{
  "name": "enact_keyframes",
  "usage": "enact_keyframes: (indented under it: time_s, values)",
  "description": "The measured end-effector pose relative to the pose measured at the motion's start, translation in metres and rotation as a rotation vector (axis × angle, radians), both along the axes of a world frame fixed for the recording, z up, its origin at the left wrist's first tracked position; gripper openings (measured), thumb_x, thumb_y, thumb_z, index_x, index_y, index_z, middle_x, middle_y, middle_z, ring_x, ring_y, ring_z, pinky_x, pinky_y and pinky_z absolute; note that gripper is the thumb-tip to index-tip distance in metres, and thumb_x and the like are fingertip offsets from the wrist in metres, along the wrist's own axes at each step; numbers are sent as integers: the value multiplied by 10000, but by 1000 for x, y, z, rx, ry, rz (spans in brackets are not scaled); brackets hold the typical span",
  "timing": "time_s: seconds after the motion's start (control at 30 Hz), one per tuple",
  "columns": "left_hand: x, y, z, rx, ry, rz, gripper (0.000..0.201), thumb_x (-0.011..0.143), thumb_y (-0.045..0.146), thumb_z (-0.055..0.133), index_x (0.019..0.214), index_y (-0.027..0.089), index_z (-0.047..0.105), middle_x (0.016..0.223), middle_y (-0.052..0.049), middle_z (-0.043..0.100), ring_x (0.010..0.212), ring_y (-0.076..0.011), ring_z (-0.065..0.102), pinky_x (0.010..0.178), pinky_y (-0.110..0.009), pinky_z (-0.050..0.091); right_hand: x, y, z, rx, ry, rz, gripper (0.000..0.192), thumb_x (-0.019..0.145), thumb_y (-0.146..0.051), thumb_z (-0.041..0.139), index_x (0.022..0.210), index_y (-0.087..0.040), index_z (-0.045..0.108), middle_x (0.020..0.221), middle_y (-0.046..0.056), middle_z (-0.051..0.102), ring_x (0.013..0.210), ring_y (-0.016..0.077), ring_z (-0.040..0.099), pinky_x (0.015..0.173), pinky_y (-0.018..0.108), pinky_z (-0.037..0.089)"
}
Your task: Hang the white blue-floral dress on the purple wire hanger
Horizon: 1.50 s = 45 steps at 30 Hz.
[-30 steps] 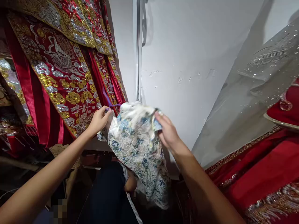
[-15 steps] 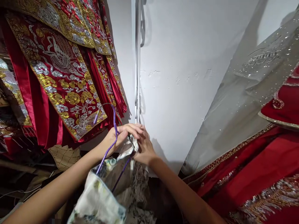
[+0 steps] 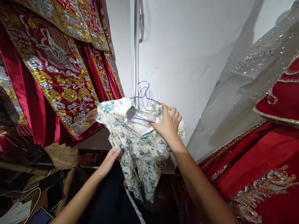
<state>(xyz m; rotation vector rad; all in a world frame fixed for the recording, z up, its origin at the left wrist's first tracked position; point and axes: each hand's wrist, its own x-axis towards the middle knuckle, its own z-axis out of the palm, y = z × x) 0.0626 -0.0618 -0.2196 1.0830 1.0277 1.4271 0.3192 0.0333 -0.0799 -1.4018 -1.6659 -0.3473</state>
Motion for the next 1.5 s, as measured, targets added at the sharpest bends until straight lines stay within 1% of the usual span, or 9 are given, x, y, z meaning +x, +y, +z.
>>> enact_keyframes:
  time_s: [0.23,0.33,0.47,0.6,0.83,0.93,1.07,1.27,1.5]
  values:
    - [32,-8,-62,-161,-186,360,698,868,553,609,1459,232,424,1537,-114,433,1424,-285,403,1165,-424,351,-44,-41,-10,-64,34,479,814,747,-466,741,1472,-317,403,1504,104,346,1415,368,273,1146,563,244]
    - [34,-27,-81,-243,-238,356,737,864,612,575,1482,256,388,1523,-114,453,1392,-296,448,1122,-428,414,-56,-74,-48,-160,341,635,686,792,-409,709,1424,-311,460,1493,83,416,1394,311,365,1139,489,321]
    - [32,-47,-89,-282,-160,347,761,840,658,577,1473,270,412,1506,-110,476,1392,-307,445,1131,-431,404,-76,-108,-123,-397,905,541,423,850,-473,648,1189,-227,590,1100,107,652,991,261,623,870,399,503]
    - [30,-55,-80,-237,-158,282,734,836,632,604,1453,269,444,1538,-94,433,1417,-298,409,1156,-427,373,-92,-120,-166,-667,1121,633,387,877,-596,571,814,-214,594,724,24,578,634,182,530,590,303,431]
    - [33,-63,-66,-256,-292,193,686,846,590,618,1426,259,462,1460,-120,526,1355,-305,494,1107,-429,432,-90,-115,-149,-693,1012,759,415,885,-580,579,704,-218,485,617,-35,426,573,136,418,546,262,340]
    - [33,-66,-64,-260,-144,434,659,850,573,622,1398,242,467,1403,-133,557,1319,-330,515,1077,-455,443,-83,-123,-146,-665,1074,688,405,904,-539,572,684,-216,463,630,-35,423,567,127,380,550,266,325]
    - [41,-68,-57,44,237,767,574,854,470,655,1351,249,472,1364,-126,518,1280,-297,506,1091,-425,402,-83,-133,-148,-644,1170,590,419,880,-520,607,644,-210,452,608,-33,423,549,122,358,535,269,304]
    - [67,-54,-41,177,407,223,215,943,380,509,1062,239,619,992,-68,641,963,-237,626,863,-339,498,-90,-133,-148,-758,1044,748,405,854,-502,638,621,-194,515,497,-50,406,487,106,369,508,250,285]
    - [63,-60,-40,183,440,194,189,962,381,474,952,242,601,910,-53,624,872,-220,605,775,-319,480,-82,-131,-142,-901,1127,760,379,853,-503,615,701,-156,632,464,-26,495,415,74,343,437,230,217]
